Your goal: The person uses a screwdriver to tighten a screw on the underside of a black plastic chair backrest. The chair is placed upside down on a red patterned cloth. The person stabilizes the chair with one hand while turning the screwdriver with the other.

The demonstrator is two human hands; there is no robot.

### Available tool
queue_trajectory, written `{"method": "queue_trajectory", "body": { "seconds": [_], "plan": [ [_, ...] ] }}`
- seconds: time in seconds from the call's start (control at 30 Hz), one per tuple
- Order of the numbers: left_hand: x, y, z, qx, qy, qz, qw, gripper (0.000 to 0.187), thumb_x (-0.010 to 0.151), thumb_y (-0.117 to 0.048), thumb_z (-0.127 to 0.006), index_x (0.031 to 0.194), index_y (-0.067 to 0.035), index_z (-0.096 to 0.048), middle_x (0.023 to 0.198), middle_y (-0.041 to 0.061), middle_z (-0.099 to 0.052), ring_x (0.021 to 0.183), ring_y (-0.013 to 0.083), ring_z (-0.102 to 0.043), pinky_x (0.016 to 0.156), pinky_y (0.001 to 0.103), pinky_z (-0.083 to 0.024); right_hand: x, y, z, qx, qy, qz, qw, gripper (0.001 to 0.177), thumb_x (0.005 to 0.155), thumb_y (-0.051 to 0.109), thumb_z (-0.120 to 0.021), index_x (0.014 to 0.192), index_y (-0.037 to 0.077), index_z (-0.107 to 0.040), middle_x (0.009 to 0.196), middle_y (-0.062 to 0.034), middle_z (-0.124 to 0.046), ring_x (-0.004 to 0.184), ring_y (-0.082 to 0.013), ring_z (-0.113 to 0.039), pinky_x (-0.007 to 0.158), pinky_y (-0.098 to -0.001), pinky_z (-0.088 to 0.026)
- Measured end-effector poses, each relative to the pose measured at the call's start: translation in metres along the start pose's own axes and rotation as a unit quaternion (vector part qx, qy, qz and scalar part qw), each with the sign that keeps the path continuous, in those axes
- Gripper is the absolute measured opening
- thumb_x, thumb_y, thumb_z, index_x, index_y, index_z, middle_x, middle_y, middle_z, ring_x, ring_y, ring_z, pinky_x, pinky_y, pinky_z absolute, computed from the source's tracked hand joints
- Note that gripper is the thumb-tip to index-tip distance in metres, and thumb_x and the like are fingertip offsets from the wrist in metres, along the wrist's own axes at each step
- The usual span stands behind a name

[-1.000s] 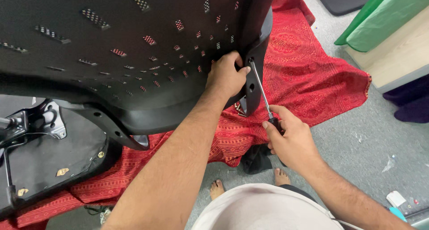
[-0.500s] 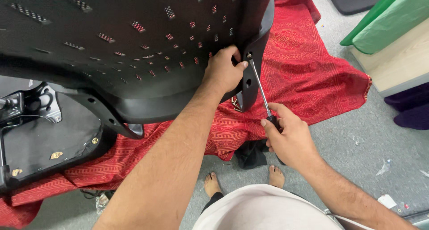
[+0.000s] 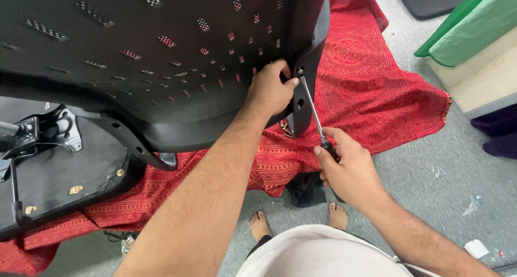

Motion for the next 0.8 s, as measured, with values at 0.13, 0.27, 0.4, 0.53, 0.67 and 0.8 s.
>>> {"method": "queue_trajectory", "body": {
  "seconds": [0.13, 0.27, 0.4, 0.53, 0.67, 0.8],
  "plan": [
    [0.002, -0.002, 0.001, 0.008, -0.006, -0.014, 1.000, 0.025, 0.085, -0.030, -0.077, 0.096, -0.010, -0.066, 0.096, 0.007, -0.073, 0.094, 0.0260, -0.072, 0.082, 0.042, -0.056, 0.000, -0.001, -0.001, 0.006, 0.001, -0.002, 1.000, 0.047, 0.092, 0.019, -0.067, 0.137, 0.013, -0.059, 0.073, -0.0094, -0.071, 0.055, -0.0139, -0.067, 0.048, -0.0331, -0.059],
    [0.001, -0.002, 0.002, 0.004, -0.006, -0.012, 1.000, 0.024, 0.085, -0.030, -0.077, 0.096, -0.011, -0.066, 0.096, 0.007, -0.073, 0.093, 0.0258, -0.071, 0.081, 0.042, -0.056, -0.002, 0.002, -0.002, 0.014, 0.005, 0.007, 1.000, 0.046, 0.093, 0.019, -0.066, 0.138, 0.012, -0.059, 0.072, -0.0101, -0.070, 0.055, -0.0139, -0.066, 0.047, -0.0337, -0.058],
    [-0.001, 0.000, -0.001, 0.009, 0.013, 0.008, 1.000, 0.025, 0.087, -0.031, -0.076, 0.097, -0.011, -0.066, 0.095, 0.008, -0.074, 0.094, 0.0256, -0.072, 0.082, 0.042, -0.056, -0.003, -0.001, -0.004, 0.015, 0.010, -0.012, 1.000, 0.046, 0.092, 0.019, -0.066, 0.137, 0.012, -0.058, 0.071, -0.0083, -0.071, 0.054, -0.0138, -0.067, 0.047, -0.0332, -0.058],
    [0.000, -0.001, 0.000, 0.000, 0.013, 0.008, 1.000, 0.024, 0.087, -0.030, -0.076, 0.097, -0.011, -0.066, 0.092, 0.008, -0.074, 0.091, 0.0246, -0.073, 0.081, 0.041, -0.057, -0.002, -0.003, -0.006, 0.032, 0.013, -0.022, 0.999, 0.045, 0.093, 0.019, -0.065, 0.137, 0.012, -0.059, 0.070, -0.0076, -0.068, 0.054, -0.0136, -0.065, 0.047, -0.0330, -0.057],
    [0.000, -0.004, 0.005, 0.000, -0.013, -0.007, 1.000, 0.025, 0.084, -0.031, -0.076, 0.094, -0.010, -0.067, 0.091, 0.007, -0.072, 0.089, 0.0257, -0.072, 0.078, 0.043, -0.057, 0.000, -0.001, -0.006, 0.053, 0.028, 0.002, 0.998, 0.047, 0.093, 0.017, -0.064, 0.139, 0.010, -0.057, 0.069, -0.0068, -0.064, 0.054, -0.0134, -0.062, 0.045, -0.0330, -0.055],
    [-0.001, -0.004, 0.005, -0.002, -0.014, 0.018, 1.000, 0.028, 0.089, -0.036, -0.072, 0.094, -0.009, -0.069, 0.090, 0.011, -0.075, 0.091, 0.0294, -0.073, 0.081, 0.045, -0.057, 0.000, -0.006, -0.008, 0.062, 0.029, -0.008, 0.998, 0.047, 0.094, 0.017, -0.064, 0.140, 0.009, -0.056, 0.069, -0.0066, -0.064, 0.053, -0.0131, -0.062, 0.045, -0.0329, -0.055]
  ]
}}
Point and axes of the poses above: each hand's wrist, its own x-axis towards the middle knuckle, its own z-axis out of the back of the hand, y = z × x, the point moved 10 cm from there along x, towards the middle knuckle
